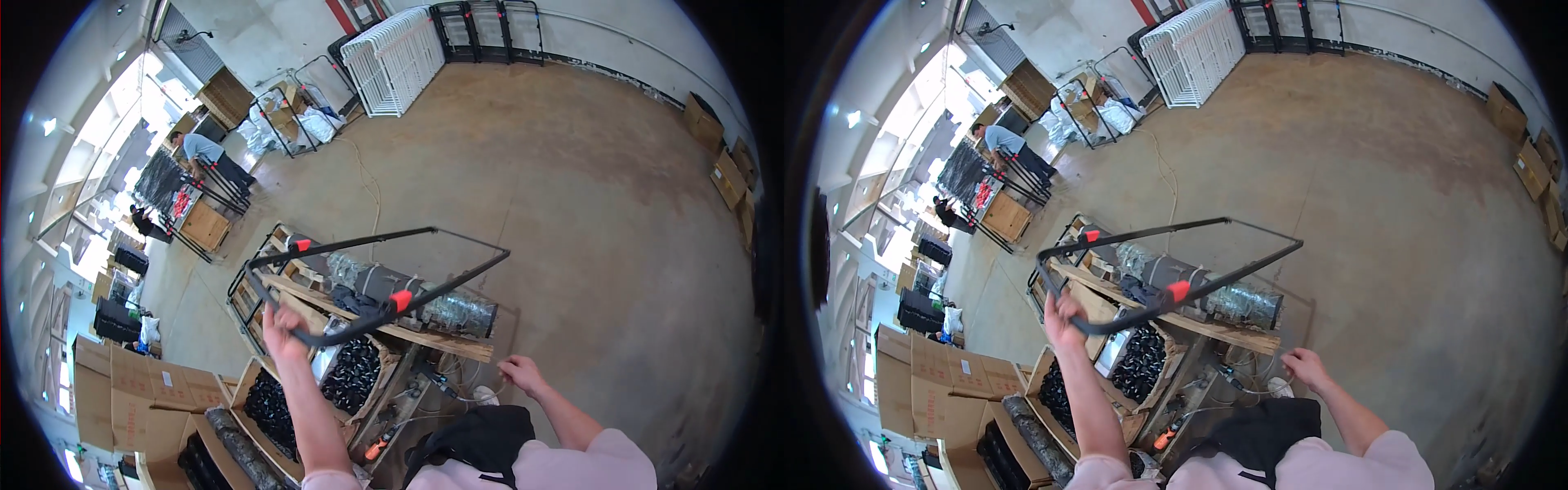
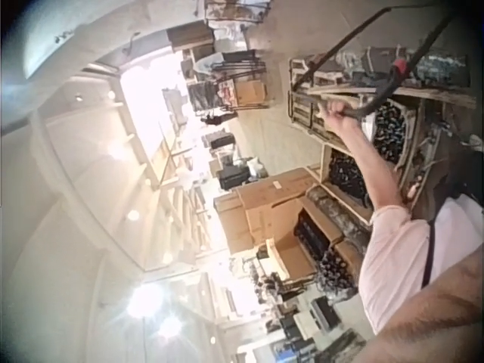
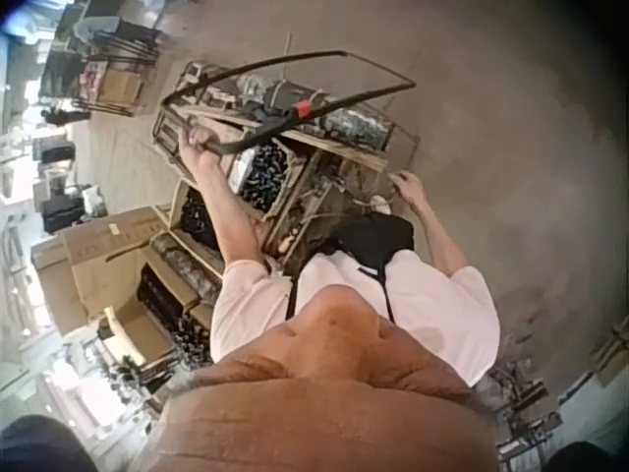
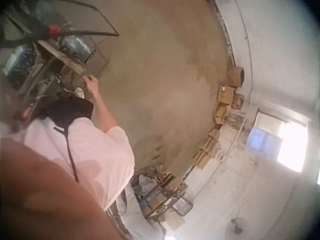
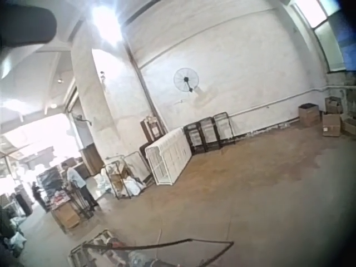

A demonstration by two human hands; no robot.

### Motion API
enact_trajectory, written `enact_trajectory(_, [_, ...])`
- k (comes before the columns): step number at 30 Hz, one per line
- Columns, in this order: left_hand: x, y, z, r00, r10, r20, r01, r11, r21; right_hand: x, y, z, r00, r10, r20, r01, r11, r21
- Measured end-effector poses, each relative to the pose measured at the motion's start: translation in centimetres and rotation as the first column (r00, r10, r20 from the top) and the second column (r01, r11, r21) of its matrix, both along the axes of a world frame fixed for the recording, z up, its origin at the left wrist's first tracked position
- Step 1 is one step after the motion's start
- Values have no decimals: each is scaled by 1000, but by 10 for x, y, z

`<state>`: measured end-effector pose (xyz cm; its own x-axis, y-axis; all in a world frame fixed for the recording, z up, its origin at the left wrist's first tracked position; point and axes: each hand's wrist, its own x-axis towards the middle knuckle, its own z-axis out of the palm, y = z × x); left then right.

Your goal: Assembling plastic components onto a metal frame using an electric screwdriver in a manufacturing setting.

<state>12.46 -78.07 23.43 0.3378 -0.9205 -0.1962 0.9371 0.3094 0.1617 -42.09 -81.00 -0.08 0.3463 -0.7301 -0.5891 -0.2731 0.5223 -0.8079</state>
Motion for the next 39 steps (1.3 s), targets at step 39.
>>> enact_trajectory(39, [-1,665,-115,717,-305,626,-682,-123,721,282,167,71,972,-24,234,-22,981,194])
